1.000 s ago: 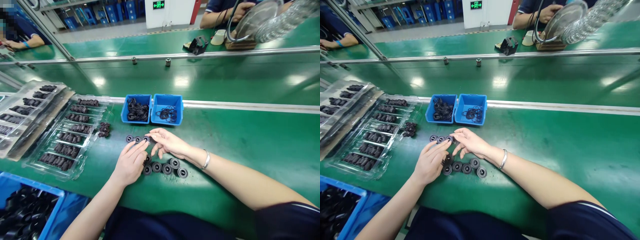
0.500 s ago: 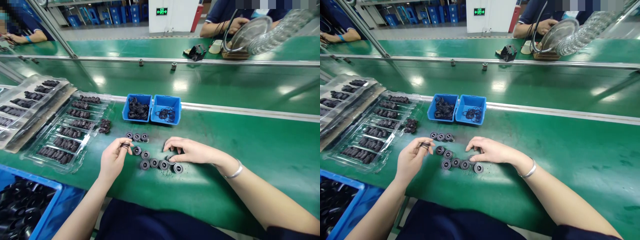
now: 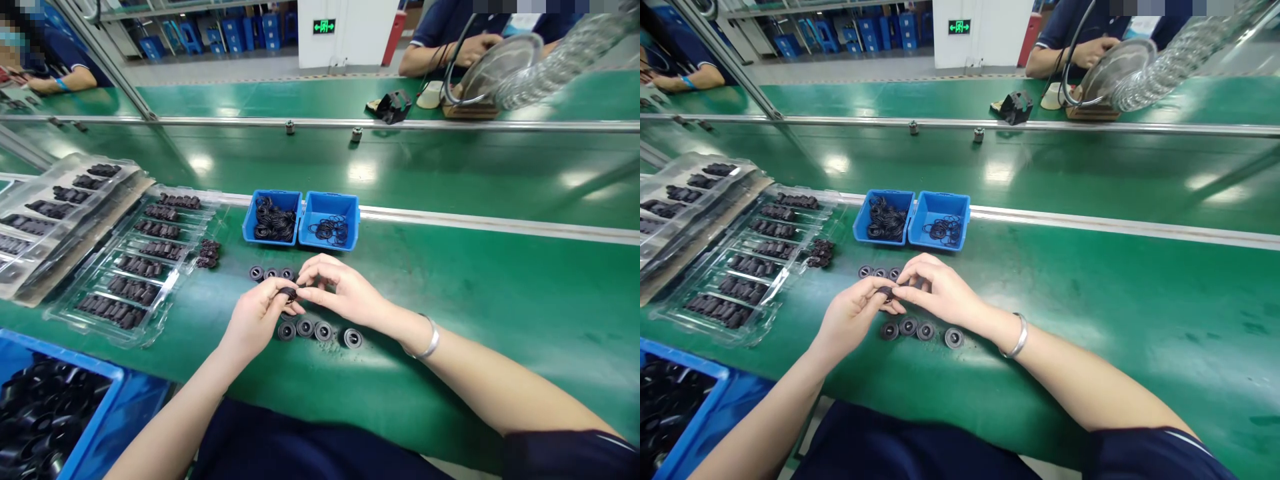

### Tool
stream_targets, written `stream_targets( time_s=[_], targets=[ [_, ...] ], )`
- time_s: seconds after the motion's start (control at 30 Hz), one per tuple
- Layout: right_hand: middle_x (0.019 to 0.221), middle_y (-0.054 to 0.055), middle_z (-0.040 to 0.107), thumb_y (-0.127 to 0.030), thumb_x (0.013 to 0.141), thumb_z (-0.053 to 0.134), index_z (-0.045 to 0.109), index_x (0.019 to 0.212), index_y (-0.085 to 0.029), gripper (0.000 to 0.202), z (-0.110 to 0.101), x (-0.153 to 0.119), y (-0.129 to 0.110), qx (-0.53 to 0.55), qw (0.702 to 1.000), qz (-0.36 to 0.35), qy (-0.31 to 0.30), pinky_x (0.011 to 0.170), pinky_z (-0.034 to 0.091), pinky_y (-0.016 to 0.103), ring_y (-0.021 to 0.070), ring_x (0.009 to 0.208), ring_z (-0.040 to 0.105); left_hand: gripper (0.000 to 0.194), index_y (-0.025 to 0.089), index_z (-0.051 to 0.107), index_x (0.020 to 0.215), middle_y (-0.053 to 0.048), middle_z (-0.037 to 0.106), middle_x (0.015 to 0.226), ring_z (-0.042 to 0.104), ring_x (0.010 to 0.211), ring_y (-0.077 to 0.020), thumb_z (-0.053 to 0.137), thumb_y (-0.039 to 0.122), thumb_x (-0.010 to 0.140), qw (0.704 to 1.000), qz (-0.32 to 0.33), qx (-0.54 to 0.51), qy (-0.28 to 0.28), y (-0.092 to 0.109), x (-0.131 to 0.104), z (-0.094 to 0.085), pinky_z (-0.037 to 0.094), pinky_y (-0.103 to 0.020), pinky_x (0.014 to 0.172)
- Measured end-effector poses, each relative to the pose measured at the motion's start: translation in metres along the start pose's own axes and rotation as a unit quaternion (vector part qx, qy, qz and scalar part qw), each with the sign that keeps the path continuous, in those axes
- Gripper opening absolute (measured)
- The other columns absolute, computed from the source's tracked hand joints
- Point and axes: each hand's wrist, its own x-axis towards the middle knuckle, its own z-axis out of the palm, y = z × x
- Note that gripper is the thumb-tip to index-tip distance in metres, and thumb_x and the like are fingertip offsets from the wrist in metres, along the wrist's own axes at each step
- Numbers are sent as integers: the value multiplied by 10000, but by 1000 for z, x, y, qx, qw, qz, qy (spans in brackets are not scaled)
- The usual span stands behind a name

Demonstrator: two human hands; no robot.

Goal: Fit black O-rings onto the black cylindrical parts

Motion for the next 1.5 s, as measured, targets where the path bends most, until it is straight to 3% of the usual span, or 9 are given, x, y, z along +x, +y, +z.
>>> stream_targets(
  time_s=[0.3,0.6,0.77,1.0,1.17,1.23,1.33,1.5],
  targets=[
    [984,51,575,-395,905,697,697,839,-186,219,3,-3,3,63,998,31,1,774,480,297,181,899,562,95,227,428,1069,18,679,707,685,650,-154,395,210,981,997,54,50,-14,9,6,10,561,-288,639],
    [920,29,551,-420,896,711,667,821,-155,279,-1,-2,16,169,984,49,-4,787,466,288,144,823,544,230,205,541,1107,6,697,879,683,759,-104,364,131,979,994,48,82,-62,10,0,7,525,-247,759],
    [929,31,547,-395,901,703,641,807,-150,270,1,-3,15,194,979,53,-14,738,454,275,133,793,532,210,206,592,1099,15,703,841,688,761,-110,402,245,1018,996,18,42,-71,10,-1,6,522,-247,766],
    [927,28,528,-359,902,676,607,781,-154,248,-5,-5,13,163,983,67,57,689,439,269,125,747,506,226,196,588,1167,1,705,895,715,743,-116,463,264,992,994,-52,-64,-73,12,-3,2,569,-247,723],
    [894,49,573,-324,897,643,625,764,-149,220,-11,-16,26,45,991,122,29,712,443,300,153,756,532,164,193,626,1058,-5,736,871,737,794,-139,538,303,973,997,-57,-33,-34,2,-6,-4,580,-245,747],
    [884,54,591,-298,892,636,620,750,-151,205,-9,-20,33,14,991,128,23,740,447,314,168,782,548,150,203,632,1058,3,744,873,738,804,-130,528,280,982,999,-27,7,-19,-2,-8,-5,574,-238,769],
    [876,53,608,-247,886,630,599,726,-160,185,-6,-23,39,-14,993,116,26,764,447,318,178,817,558,157,212,639,1080,14,745,884,723,834,-104,516,197,984,990,84,113,10,-5,-11,-6,548,-220,830],
    [877,47,619,-174,873,634,590,723,-164,157,-4,-22,38,-34,993,109,29,764,448,310,174,822,564,222,155,637,1094,-67,730,1020,675,1007,-140,499,63,946,930,273,246,11,-9,-11,-5,520,-264,921]
  ],
)
